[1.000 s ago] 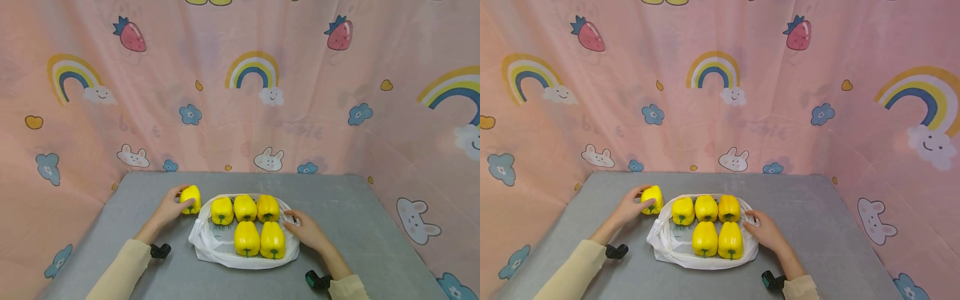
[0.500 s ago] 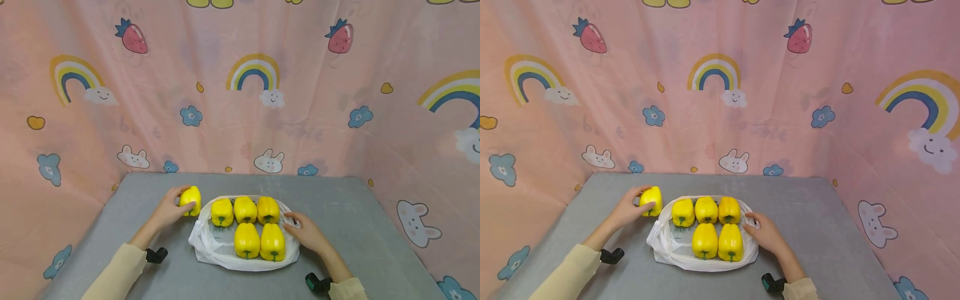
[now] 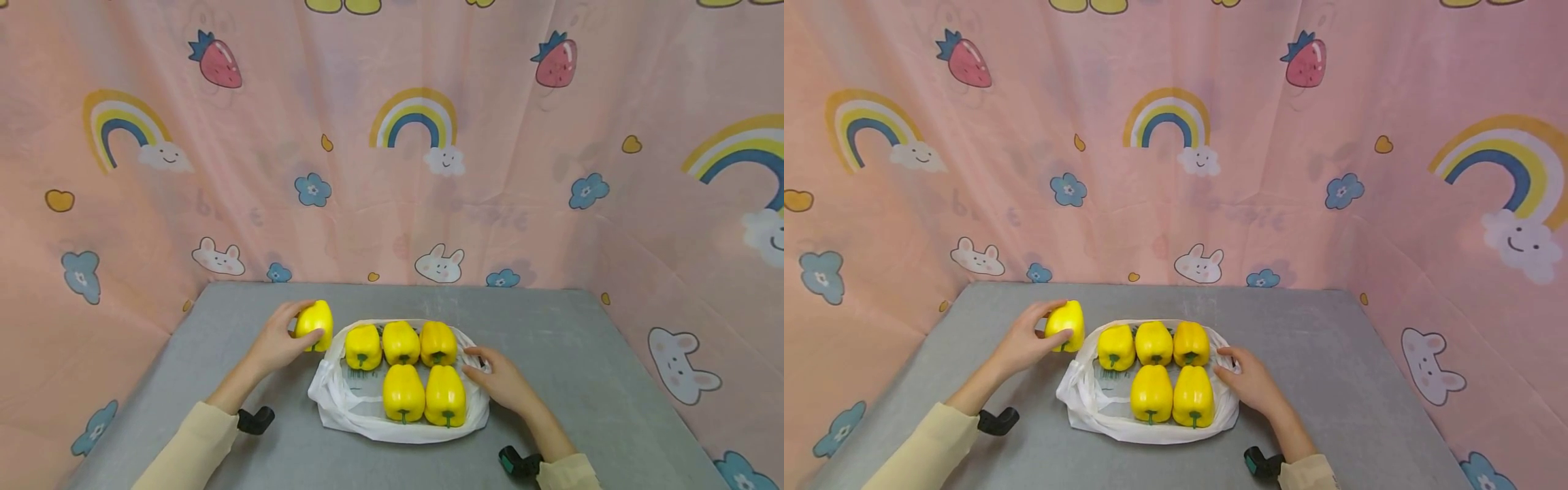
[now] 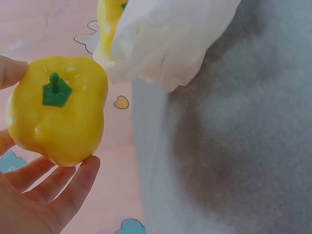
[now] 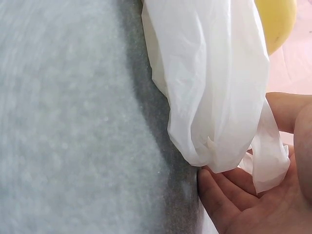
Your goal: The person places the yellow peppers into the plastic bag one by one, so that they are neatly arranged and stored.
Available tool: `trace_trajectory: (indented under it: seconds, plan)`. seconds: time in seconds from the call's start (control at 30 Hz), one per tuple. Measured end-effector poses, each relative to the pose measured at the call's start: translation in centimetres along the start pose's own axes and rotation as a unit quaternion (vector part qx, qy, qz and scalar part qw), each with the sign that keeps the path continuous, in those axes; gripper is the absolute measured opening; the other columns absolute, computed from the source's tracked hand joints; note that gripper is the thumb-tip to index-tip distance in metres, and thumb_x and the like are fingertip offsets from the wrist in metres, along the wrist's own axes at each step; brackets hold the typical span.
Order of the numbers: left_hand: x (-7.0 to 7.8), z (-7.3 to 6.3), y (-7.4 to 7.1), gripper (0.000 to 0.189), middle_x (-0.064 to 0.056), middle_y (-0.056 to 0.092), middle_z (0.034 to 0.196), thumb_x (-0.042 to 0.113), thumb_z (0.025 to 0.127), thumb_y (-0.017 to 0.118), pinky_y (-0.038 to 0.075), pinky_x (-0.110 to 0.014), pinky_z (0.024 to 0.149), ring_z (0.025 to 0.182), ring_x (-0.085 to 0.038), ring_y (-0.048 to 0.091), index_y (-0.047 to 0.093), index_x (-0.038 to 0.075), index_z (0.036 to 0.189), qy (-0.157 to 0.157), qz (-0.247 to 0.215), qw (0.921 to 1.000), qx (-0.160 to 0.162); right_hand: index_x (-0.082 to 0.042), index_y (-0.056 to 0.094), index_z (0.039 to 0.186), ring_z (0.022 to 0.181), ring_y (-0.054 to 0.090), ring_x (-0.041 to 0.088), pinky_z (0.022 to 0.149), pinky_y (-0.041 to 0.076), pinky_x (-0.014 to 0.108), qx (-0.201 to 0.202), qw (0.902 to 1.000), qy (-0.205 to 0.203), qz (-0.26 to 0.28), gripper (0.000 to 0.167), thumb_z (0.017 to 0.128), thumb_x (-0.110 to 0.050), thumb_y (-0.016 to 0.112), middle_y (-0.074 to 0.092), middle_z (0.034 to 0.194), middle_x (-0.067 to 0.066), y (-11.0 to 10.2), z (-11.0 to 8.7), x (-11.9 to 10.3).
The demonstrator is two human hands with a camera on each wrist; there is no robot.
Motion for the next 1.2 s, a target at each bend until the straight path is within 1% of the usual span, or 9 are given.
trace_trajectory:
  seconds: [0.2,0.4,0.53,0.73,0.93,1.03,1.2]
  plan:
    - [0.7,-0.2,0.0,0.060,-0.014,0.056,0.132,0.031,0.091,0.078,0.056,-0.037,0.082,0.108,-0.028,0.056,0.056,0.010,0.143,0.017,0.002,0.9998,-0.002,-0.004,0.058,0.140,0.135,0.047,0.043,0.109,0.035,0.065,0.001,1.0000,-0.001,0.001,0.050,0.100,-0.034,0.065,0.054,0.144,0.020,0.0,0.0,0.0]
    - [1.7,-0.4,-0.2,0.061,-0.013,0.055,0.133,0.030,0.090,0.079,0.058,-0.036,0.083,0.110,-0.028,0.057,0.055,0.011,0.143,0.024,-0.013,0.9995,-0.013,-0.004,0.058,0.140,0.135,0.047,0.043,0.109,0.035,0.066,0.002,1.0000,0.002,-0.004,0.050,0.100,-0.033,0.065,0.055,0.143,0.020,0.0,-0.1,-0.1]
    - [2.3,-0.6,-0.3,0.061,-0.012,0.055,0.134,0.030,0.090,0.079,0.058,-0.033,0.082,0.110,-0.027,0.057,0.055,0.011,0.143,0.027,-0.023,0.9992,-0.019,-0.004,0.058,0.140,0.134,0.047,0.043,0.109,0.036,0.066,0.001,1.0000,-0.001,-0.002,0.050,0.100,-0.033,0.065,0.055,0.143,0.020,-0.1,-0.1,-0.2]
    - [2.9,-1.0,-0.3,0.060,-0.009,0.056,0.133,0.029,0.090,0.079,0.058,-0.031,0.081,0.110,-0.025,0.058,0.057,0.011,0.142,0.034,-0.026,0.9988,-0.025,-0.005,0.058,0.140,0.134,0.047,0.043,0.109,0.036,0.066,-0.001,1.0000,0.000,0.007,0.051,0.100,-0.034,0.066,0.054,0.144,0.020,0.0,0.0,0.0]
    - [3.4,-1.6,0.3,0.060,-0.010,0.057,0.134,0.030,0.089,0.079,0.058,-0.029,0.081,0.111,-0.026,0.059,0.058,0.008,0.141,0.047,-0.021,0.9980,-0.037,-0.005,0.058,0.140,0.135,0.046,0.043,0.109,0.035,0.066,0.001,1.0000,-0.004,0.008,0.050,0.099,-0.034,0.066,0.054,0.145,0.020,0.0,0.1,0.1]
    - [3.6,-1.8,0.7,0.059,-0.010,0.058,0.134,0.031,0.089,0.079,0.058,-0.028,0.081,0.111,-0.025,0.059,0.059,0.010,0.141,0.044,-0.021,0.9978,-0.045,-0.005,0.058,0.140,0.135,0.047,0.043,0.109,0.035,0.066,0.002,0.9999,-0.008,0.008,0.050,0.099,-0.034,0.066,0.054,0.144,0.020,-0.1,0.1,0.2]
    - [3.8,-2.3,1.4,0.058,-0.008,0.058,0.133,0.033,0.089,0.079,0.058,-0.029,0.080,0.112,-0.024,0.060,0.060,0.012,0.140,0.048,-0.040,0.9965,-0.056,-0.005,0.059,0.139,0.134,0.047,0.043,0.109,0.035,0.066,0.003,0.9998,-0.010,0.014,0.050,0.099,-0.034,0.066,0.055,0.144,0.020,-0.1,0.0,0.1]
Point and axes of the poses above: each hand's wrist, its own z-axis towards the middle knuckle, its own y-axis out of the palm, x = y × z, the point moved 2 cm from there along z, towards the middle knuckle
